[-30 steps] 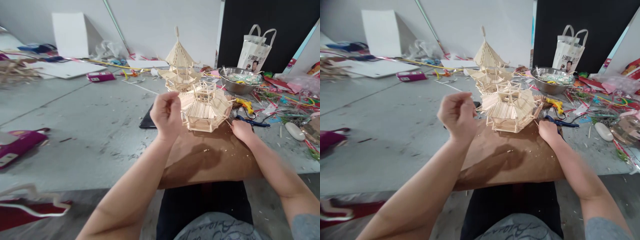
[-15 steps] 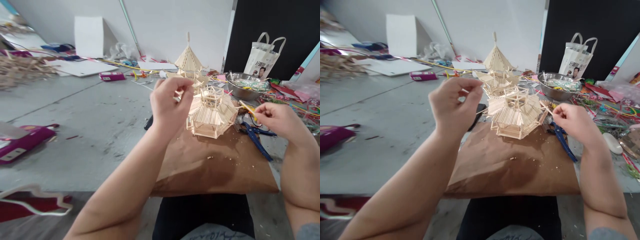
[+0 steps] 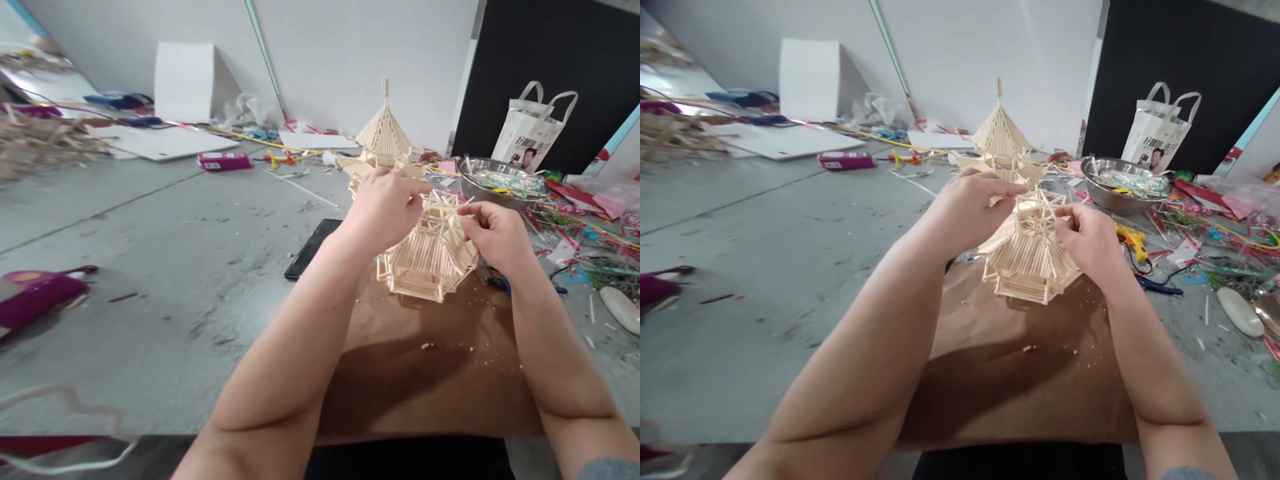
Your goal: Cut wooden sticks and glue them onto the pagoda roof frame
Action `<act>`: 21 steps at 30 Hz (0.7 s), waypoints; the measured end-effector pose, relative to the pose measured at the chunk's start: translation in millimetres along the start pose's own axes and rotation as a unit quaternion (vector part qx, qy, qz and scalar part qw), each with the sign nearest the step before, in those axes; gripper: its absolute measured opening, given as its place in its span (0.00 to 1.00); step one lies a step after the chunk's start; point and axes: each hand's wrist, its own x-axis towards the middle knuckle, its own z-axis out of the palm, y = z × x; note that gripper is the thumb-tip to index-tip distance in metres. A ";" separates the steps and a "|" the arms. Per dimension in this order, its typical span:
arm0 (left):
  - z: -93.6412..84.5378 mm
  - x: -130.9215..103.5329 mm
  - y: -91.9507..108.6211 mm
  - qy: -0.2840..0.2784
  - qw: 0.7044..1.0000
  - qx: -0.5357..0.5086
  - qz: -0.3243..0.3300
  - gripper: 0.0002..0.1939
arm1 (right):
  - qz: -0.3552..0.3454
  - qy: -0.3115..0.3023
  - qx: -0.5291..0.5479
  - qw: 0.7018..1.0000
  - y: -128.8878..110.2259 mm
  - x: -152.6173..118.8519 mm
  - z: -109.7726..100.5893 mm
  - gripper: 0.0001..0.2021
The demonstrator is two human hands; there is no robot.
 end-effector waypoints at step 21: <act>8.2 2.1 -4.1 -0.041 0.998 0.047 0.020 0.14 | -0.046 0.027 -0.055 0.997 3.6 -1.5 15.2 0.12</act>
